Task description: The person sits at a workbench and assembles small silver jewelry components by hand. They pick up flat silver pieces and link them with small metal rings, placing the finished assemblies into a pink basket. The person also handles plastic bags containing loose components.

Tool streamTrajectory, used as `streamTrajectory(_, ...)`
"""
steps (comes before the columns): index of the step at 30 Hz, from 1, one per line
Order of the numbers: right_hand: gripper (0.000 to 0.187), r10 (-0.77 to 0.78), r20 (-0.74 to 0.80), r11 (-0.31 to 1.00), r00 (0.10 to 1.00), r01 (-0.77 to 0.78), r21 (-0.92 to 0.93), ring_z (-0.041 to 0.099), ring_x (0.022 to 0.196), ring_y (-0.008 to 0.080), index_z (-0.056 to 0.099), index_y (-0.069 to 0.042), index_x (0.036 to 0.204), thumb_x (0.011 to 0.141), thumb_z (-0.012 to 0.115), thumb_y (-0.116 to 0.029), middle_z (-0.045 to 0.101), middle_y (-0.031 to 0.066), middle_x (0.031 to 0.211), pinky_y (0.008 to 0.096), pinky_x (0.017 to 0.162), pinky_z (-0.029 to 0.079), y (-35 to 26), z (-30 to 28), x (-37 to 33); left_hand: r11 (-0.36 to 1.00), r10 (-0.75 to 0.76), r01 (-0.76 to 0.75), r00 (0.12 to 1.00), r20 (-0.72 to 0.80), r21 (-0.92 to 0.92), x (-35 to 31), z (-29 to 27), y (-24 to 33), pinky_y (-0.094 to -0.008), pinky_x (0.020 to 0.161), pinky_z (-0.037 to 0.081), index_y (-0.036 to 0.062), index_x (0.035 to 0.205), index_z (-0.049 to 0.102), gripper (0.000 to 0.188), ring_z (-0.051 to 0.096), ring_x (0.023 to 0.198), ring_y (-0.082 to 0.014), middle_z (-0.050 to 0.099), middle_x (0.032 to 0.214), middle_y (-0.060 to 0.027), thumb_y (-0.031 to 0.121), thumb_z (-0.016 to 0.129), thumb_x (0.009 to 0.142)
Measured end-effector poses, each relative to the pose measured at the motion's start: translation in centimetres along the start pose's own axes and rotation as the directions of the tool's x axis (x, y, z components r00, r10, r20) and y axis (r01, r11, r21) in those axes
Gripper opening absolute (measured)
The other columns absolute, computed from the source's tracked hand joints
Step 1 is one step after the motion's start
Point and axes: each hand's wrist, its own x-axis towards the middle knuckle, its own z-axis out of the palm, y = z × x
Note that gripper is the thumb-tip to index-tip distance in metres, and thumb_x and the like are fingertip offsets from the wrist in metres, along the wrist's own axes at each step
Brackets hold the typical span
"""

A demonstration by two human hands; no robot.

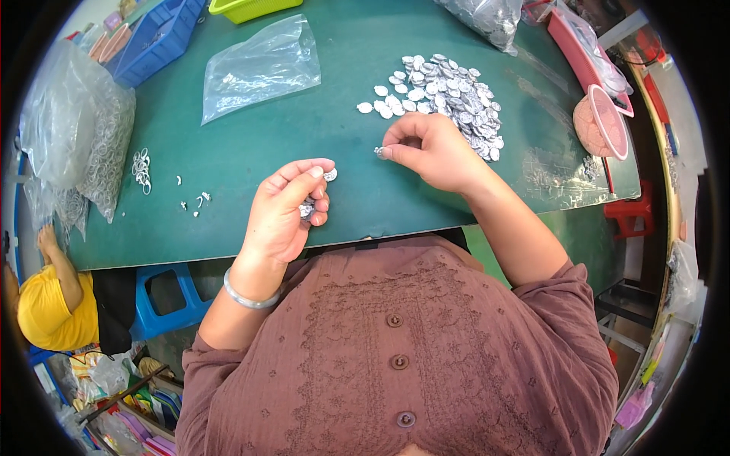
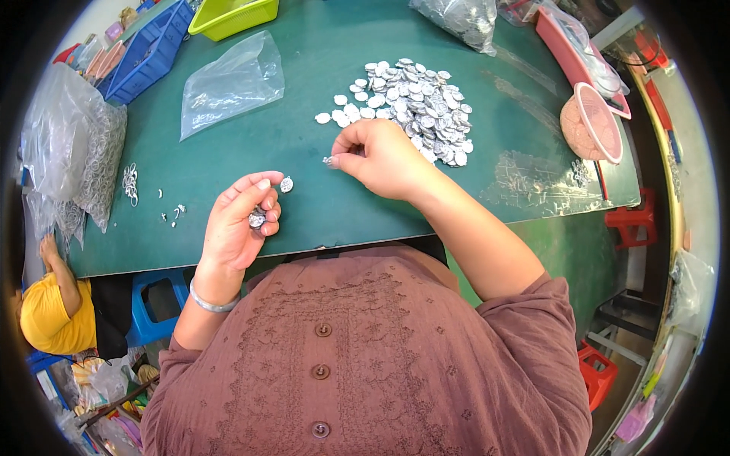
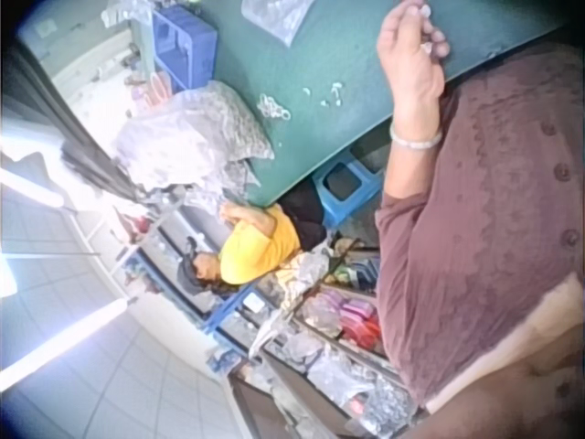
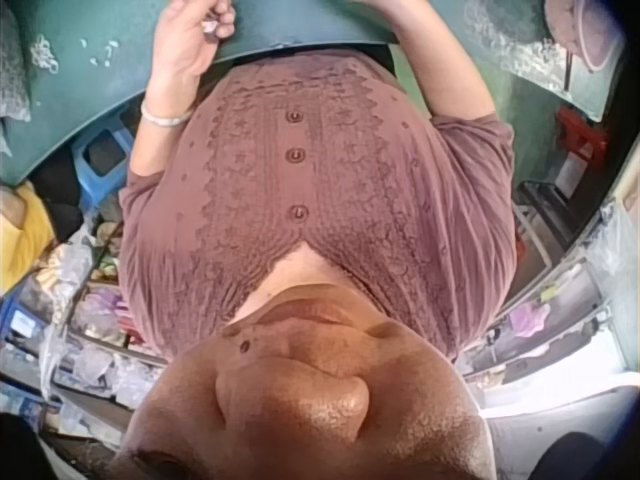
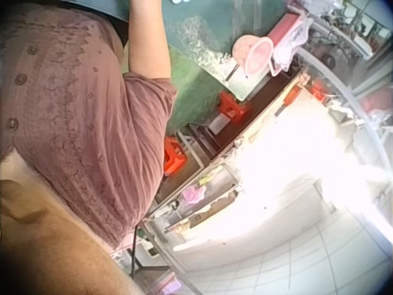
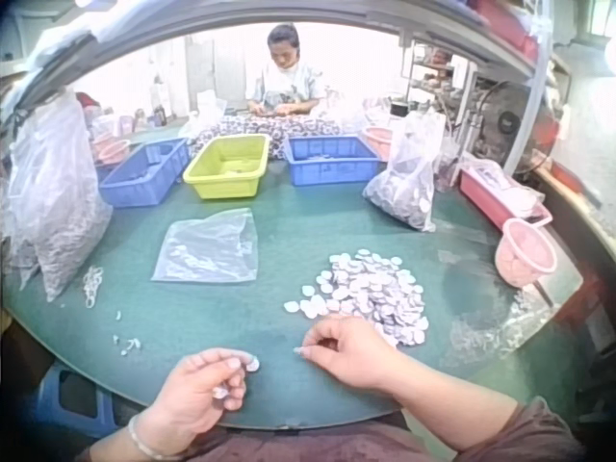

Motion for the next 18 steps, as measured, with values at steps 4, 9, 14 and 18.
streamTrajectory(4, 0.010, 0.165, 0.067, 0.874, 0.984, -0.177, 0.452, 0.051, 0.068, 0.0055, 0.061, -0.001, 0.082, 0.077, 0.063, -0.009, 0.059, 0.0000, 0.076, 0.0208, 0.062, 0.041, -1.9, 0.4, -0.8, 0.998, -0.008, 0.006, 1.000, 0.026, 0.062, 0.0, 1.1, -0.2, -0.0187, 0.045, 0.036, 0.0013, 0.092, 0.060, 0.016, 0.046, 0.054, -0.0056, 0.051, 0.067, 0.0017, 0.013, 0.061, 0.081)
streamTrajectory(9, 0.013, 0.146, 0.028, 0.798, 0.989, -0.135, 0.587, 0.052, 0.068, 0.0069, 0.061, 0.002, 0.082, 0.077, 0.062, -0.010, 0.060, 0.0027, 0.074, 0.0210, 0.062, 0.043, -2.6, 1.8, -1.4, 0.996, 0.000, -0.006, 0.998, 0.067, 0.090, -0.1, 2.5, -0.5, -0.0177, 0.045, 0.035, 0.0032, 0.086, 0.060, 0.013, 0.046, 0.054, -0.0047, 0.052, 0.068, 0.0025, 0.014, 0.063, 0.080)
streamTrajectory(14, 0.015, 0.143, 0.073, 0.764, 0.987, -0.157, 0.626, 0.051, 0.068, 0.0068, 0.061, 0.002, 0.083, 0.078, 0.062, -0.011, 0.060, 0.0027, 0.075, 0.0207, 0.062, 0.042, -2.5, 2.0, -1.6, 0.997, 0.020, -0.025, 0.998, 0.067, 0.078, -0.1, 2.0, -0.7, -0.0180, 0.045, 0.034, 0.0034, 0.085, 0.060, 0.010, 0.045, 0.053, -0.0048, 0.052, 0.065, 0.0023, 0.012, 0.062, 0.081)
streamTrajectory(18, 0.015, 0.122, 0.045, 0.806, 0.992, -0.125, 0.579, 0.051, 0.068, 0.0061, 0.062, 0.002, 0.085, 0.079, 0.061, -0.012, 0.059, 0.0022, 0.074, 0.0214, 0.061, 0.042, -2.6, 2.3, -1.4, 0.997, 0.030, -0.033, 0.999, 0.043, 0.069, -0.1, 1.2, -0.6, -0.0191, 0.043, 0.033, 0.0035, 0.083, 0.059, 0.007, 0.044, 0.052, -0.0062, 0.051, 0.062, 0.0004, 0.010, 0.060, 0.082)
